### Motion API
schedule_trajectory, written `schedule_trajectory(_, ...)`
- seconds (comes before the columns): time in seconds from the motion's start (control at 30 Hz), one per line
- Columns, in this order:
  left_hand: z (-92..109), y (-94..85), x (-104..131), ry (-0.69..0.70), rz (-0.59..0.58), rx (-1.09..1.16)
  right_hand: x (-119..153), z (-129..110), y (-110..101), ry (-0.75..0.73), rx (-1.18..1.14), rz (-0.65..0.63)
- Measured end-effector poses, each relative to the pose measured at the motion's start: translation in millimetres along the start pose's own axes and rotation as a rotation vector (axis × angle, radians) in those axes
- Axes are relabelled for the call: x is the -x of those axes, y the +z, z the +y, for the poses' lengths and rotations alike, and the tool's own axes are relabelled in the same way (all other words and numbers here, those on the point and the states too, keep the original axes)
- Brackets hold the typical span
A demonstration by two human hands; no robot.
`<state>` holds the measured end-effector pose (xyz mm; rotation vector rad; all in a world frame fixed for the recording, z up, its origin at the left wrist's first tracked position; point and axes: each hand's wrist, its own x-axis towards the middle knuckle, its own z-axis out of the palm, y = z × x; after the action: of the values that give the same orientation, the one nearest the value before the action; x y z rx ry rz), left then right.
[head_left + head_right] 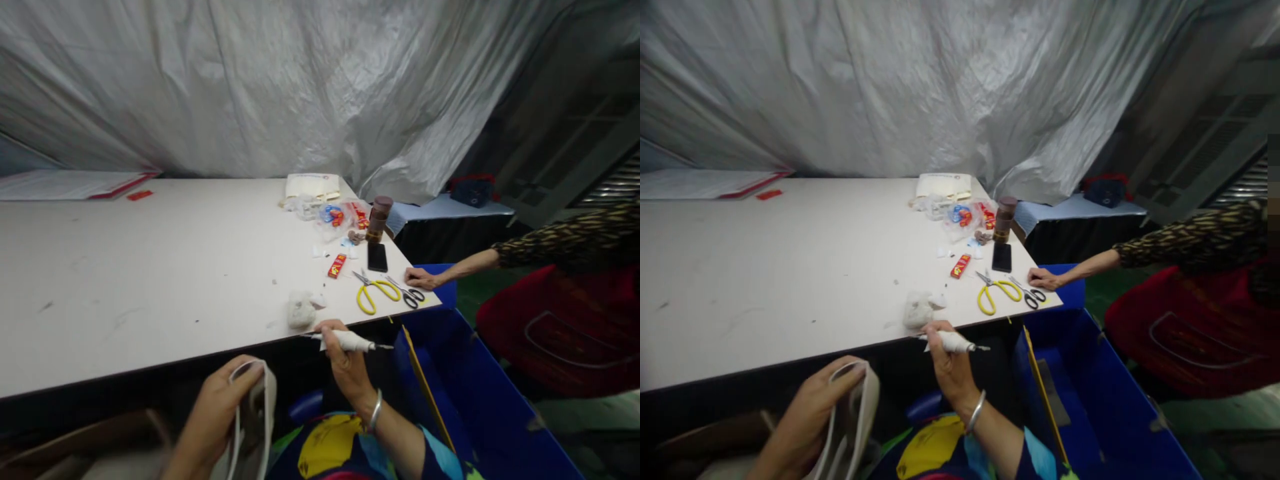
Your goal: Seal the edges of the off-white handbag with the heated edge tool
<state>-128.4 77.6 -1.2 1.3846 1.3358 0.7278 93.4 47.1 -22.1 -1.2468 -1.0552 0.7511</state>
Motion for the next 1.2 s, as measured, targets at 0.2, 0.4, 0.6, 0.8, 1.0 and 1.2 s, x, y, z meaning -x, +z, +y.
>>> schedule_trajectory(0.2,-1,27.8,-1,0.001,-0.117,-0.049,-26,22,-10,-0.007,0.082,-0.007)
schedule_trajectory(0.4,4,19.7,12,0.061,-0.150,-0.212,-42,36,-9,-0.049,0.113,0.022)
schedule_trajectory(0.6,-11,26.7,5,0.073,-0.149,-0.207,-46,47,-7,-0.083,0.159,0.023)
schedule_trajectory(0.8,-12,25.7,-3,0.048,-0.157,-0.184,-47,51,-5,-0.096,0.184,-0.002)
schedule_trajectory(1.0,-10,23.6,-3,-0.013,-0.138,-0.193,-49,51,-3,-0.111,0.197,-0.013)
schedule_trajectory(1.2,-12,19.9,-2,0.002,-0.141,-0.187,-52,55,-3,-0.147,0.249,-0.028)
